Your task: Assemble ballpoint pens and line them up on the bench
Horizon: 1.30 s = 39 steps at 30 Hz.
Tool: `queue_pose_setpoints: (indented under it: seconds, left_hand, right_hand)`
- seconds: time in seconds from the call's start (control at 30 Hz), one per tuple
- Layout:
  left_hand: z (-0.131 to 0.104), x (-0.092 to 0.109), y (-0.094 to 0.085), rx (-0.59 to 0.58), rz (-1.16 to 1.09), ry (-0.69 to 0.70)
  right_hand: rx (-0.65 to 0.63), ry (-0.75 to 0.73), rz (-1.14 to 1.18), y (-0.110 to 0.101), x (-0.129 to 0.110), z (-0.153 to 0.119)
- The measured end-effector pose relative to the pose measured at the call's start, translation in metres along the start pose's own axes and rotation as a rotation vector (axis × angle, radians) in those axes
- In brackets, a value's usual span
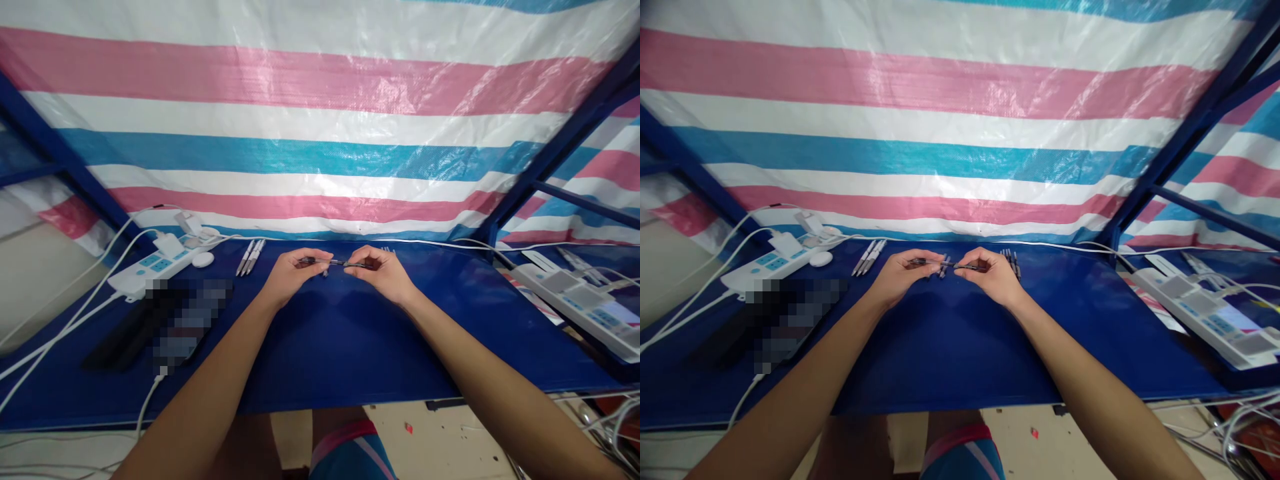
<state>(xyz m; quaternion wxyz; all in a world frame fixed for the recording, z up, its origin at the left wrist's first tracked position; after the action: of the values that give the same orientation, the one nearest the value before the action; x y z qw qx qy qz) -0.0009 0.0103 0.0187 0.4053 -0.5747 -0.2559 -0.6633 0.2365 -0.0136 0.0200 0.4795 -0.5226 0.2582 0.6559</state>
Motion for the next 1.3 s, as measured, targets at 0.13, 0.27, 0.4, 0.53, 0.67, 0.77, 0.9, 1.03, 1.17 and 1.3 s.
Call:
queue_pose_setpoints:
  seconds: [0.13, 0.27, 0.4, 0.53, 0.67, 0.77, 0.9, 1.03, 1.17, 1.3]
  left_hand:
    - [0.001, -0.001, 0.002, -0.030, -0.075, -0.008]
    - [0.002, -0.002, 0.005, -0.022, -0.145, 0.006]
    - [0.002, -0.003, 0.006, -0.022, -0.154, 0.005]
    - [0.001, -0.002, 0.007, -0.041, -0.119, -0.005]
    - [0.000, 0.001, 0.008, -0.051, -0.127, -0.003]
    - [0.000, 0.003, 0.010, -0.053, -0.157, 0.002]
    - [0.000, 0.004, 0.011, -0.049, -0.183, 0.013]
    - [0.000, 0.005, 0.012, -0.063, -0.200, 0.000]
    - [0.000, 0.006, 0.012, -0.061, -0.247, -0.013]
    - [0.000, 0.005, 0.012, -0.055, -0.264, -0.002]
  right_hand:
    - [-0.009, 0.051, -0.007, 0.001, 0.004, 0.000]
    - [0.023, 0.028, -0.041, 0.000, 0.003, 0.000]
    - [0.018, 0.015, -0.083, 0.000, 0.001, 0.000]
    - [0.020, 0.009, -0.104, 0.001, 0.000, -0.001]
    - [0.024, -0.015, -0.099, 0.001, 0.000, -0.001]
    - [0.024, -0.026, -0.103, 0.002, -0.002, -0.002]
    - [0.037, -0.019, -0.142, 0.002, -0.003, -0.002]
    - [0.023, 0.001, -0.129, 0.003, -0.004, -0.002]
    - [0.010, 0.009, -0.102, 0.004, -0.004, -0.002]
    - [0.024, -0.041, -0.117, 0.005, -0.006, -0.003]
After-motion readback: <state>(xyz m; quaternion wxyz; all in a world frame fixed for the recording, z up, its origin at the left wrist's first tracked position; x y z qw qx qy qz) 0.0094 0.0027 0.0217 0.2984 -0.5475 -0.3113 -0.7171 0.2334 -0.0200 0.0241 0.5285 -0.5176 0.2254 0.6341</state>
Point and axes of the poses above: each hand's wrist, its own z-axis towards the middle knuckle, its own y-axis out of the palm, x = y × z, the point moved 3 cm from there along z, towards the middle knuckle, and after that the axes turned 15 degrees about -x, right-handed, at the moved point
